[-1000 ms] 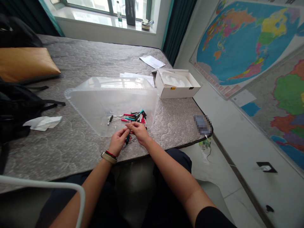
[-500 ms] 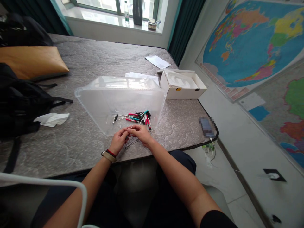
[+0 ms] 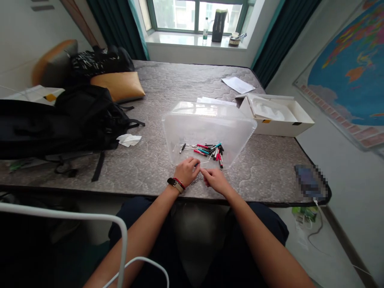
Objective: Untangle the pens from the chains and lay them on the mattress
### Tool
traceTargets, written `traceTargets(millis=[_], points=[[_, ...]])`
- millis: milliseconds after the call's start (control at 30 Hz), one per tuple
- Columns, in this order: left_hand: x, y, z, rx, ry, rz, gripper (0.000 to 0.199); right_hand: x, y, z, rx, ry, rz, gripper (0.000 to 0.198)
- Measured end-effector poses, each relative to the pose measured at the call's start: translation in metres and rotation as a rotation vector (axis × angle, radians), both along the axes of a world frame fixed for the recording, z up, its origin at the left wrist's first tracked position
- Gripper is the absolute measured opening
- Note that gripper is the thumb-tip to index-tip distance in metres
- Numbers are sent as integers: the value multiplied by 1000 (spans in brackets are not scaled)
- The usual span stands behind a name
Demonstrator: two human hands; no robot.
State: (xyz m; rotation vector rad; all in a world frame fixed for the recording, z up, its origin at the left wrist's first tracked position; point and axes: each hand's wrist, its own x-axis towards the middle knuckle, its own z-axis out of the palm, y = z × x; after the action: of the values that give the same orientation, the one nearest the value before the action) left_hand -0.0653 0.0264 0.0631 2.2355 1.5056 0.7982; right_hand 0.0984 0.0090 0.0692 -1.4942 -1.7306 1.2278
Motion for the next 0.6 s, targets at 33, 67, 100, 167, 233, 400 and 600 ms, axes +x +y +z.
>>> traceTargets(millis=[33, 67, 100, 167, 233, 400, 600], points=[[1, -1, 2, 22, 51, -13, 17, -2, -9, 9, 120, -41, -3, 48], [3, -3, 4, 42, 94, -28, 16, -7, -19, 19, 236, -62, -16, 42], [6, -4, 5, 59, 131, -49, 15, -12, -29, 27, 314, -60, 6, 33], [12, -8, 7, 88, 185, -89, 13, -24, -48, 39, 370, -51, 156, 30], [18, -11, 7, 120, 216, -129, 13, -34, -61, 44, 388, -94, 304, 39], [24, -15, 2, 160, 226, -184, 16, -41, -71, 36, 403, -191, 275, 42], [25, -18, -3, 168, 220, -234, 16, -43, -70, 23, 416, -211, 259, 39]])
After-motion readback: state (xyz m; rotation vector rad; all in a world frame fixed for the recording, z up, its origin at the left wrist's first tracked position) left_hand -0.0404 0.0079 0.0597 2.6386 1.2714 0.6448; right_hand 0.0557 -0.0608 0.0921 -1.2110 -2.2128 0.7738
